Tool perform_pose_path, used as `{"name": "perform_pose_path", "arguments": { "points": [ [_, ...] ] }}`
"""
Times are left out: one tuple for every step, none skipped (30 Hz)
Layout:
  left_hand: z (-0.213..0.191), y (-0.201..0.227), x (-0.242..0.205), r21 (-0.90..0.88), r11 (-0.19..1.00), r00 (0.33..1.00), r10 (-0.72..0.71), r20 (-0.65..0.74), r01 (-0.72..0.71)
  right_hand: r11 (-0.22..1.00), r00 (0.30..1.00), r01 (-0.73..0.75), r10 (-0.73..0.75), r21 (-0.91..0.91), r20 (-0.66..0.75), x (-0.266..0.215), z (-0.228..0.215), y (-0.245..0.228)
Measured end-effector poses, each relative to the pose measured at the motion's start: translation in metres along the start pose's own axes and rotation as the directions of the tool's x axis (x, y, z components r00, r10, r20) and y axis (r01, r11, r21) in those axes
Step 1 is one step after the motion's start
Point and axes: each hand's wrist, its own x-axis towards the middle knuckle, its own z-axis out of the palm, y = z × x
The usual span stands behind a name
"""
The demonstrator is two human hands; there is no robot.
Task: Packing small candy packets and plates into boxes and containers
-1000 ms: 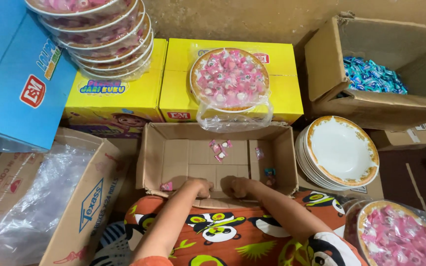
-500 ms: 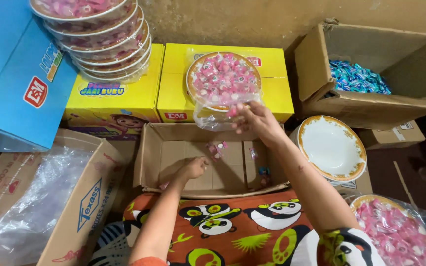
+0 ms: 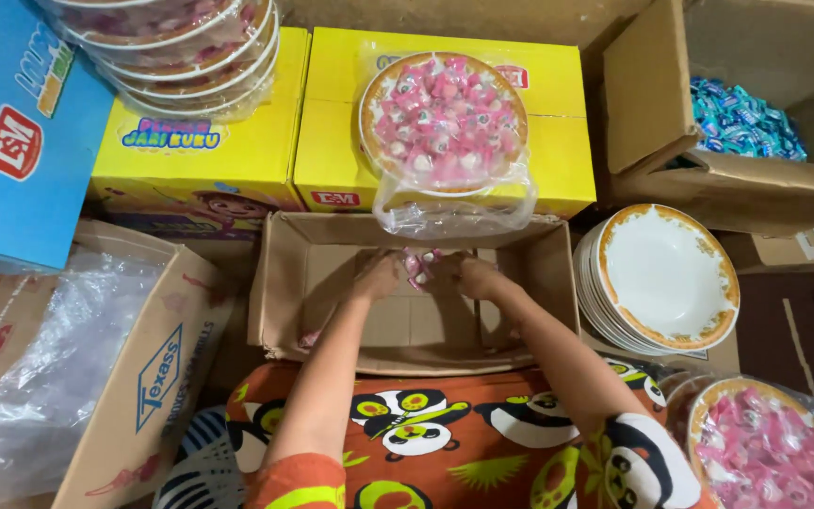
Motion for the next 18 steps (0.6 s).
{"name": "perform_pose_path", "arguments": {
  "points": [
    [0.002,0.013,0.000,-0.002,1.000,1.000,-0.003,-0.001,0.003,1.000,1.000,0.002,-0.002,-0.001,0.003,-0.005,-0.004,-0.013],
    [0.003,0.026,-0.001,0.005,0.999,0.999,0.033,-0.008,-0.033,0.994,0.998,0.061,-0.060,-0.090,0.018,-0.010,-0.008,-0.026],
    [0.005,0.038,-0.001,0.018,0.997,0.998,0.069,-0.013,-0.069,0.978,0.993,0.119,-0.115,-0.173,0.034,-0.015,-0.012,-0.040],
    [0.021,0.023,0.013,0.021,0.998,0.998,0.067,-0.011,-0.067,0.978,0.993,0.120,-0.116,-0.169,0.035,-0.003,0.004,-0.035],
    [0.037,0.010,0.028,0.140,0.987,0.997,0.073,0.002,-0.073,0.942,0.983,0.180,-0.181,-0.282,0.021,0.007,0.019,-0.028],
    [0.053,-0.003,0.043,0.257,0.963,0.997,0.078,0.016,-0.079,0.890,0.969,0.233,-0.247,-0.391,0.016,0.017,0.033,-0.022],
    [0.061,-0.014,0.046,0.257,0.963,0.997,0.079,0.020,-0.081,0.892,0.970,0.231,-0.244,-0.389,0.017,0.022,0.049,-0.012],
    [0.069,-0.025,0.049,0.337,0.938,0.997,0.077,0.031,-0.083,0.872,0.961,0.208,-0.267,-0.443,-0.075,0.026,0.065,-0.003],
    [0.077,-0.036,0.051,0.412,0.907,0.996,0.074,0.040,-0.084,0.849,0.941,0.180,-0.296,-0.496,-0.164,0.030,0.081,0.006],
    [0.058,-0.018,0.031,0.410,0.908,0.996,0.075,0.041,-0.085,0.849,0.942,0.180,-0.294,-0.497,-0.162,0.044,0.090,0.017],
    [0.042,-0.001,0.007,0.265,0.964,1.000,-0.001,-0.014,0.005,0.886,0.967,0.149,-0.223,-0.440,-0.122,0.053,0.103,0.027],
    [0.026,0.016,-0.018,0.110,0.990,0.995,-0.085,-0.058,0.091,0.917,0.985,0.113,-0.153,-0.383,-0.077,0.060,0.116,0.036],
    [0.047,-0.003,0.001,0.110,0.990,0.994,-0.085,-0.063,0.091,0.916,0.984,0.115,-0.157,-0.385,-0.079,0.049,0.104,0.025],
    [0.068,-0.021,0.018,0.028,0.989,0.989,-0.144,-0.027,0.144,0.948,0.995,0.080,-0.096,-0.308,-0.037,0.037,0.092,0.012],
    [0.089,-0.040,0.033,-0.051,0.978,0.980,-0.199,0.017,0.200,0.973,0.999,0.038,-0.036,-0.229,0.012,0.022,0.082,-0.001],
    [0.092,-0.039,0.026,-0.051,0.978,0.980,-0.200,0.016,0.201,0.973,0.999,0.039,-0.038,-0.228,0.012,0.025,0.092,0.005],
    [0.093,-0.037,0.022,0.127,0.984,0.991,-0.131,0.020,0.127,0.981,0.996,0.029,-0.011,-0.192,0.091,0.028,0.099,0.012],
    [0.094,-0.034,0.018,0.300,0.953,0.997,-0.063,0.036,0.050,0.988,0.985,0.015,0.012,-0.157,0.170,0.032,0.106,0.018]
  ]
}}
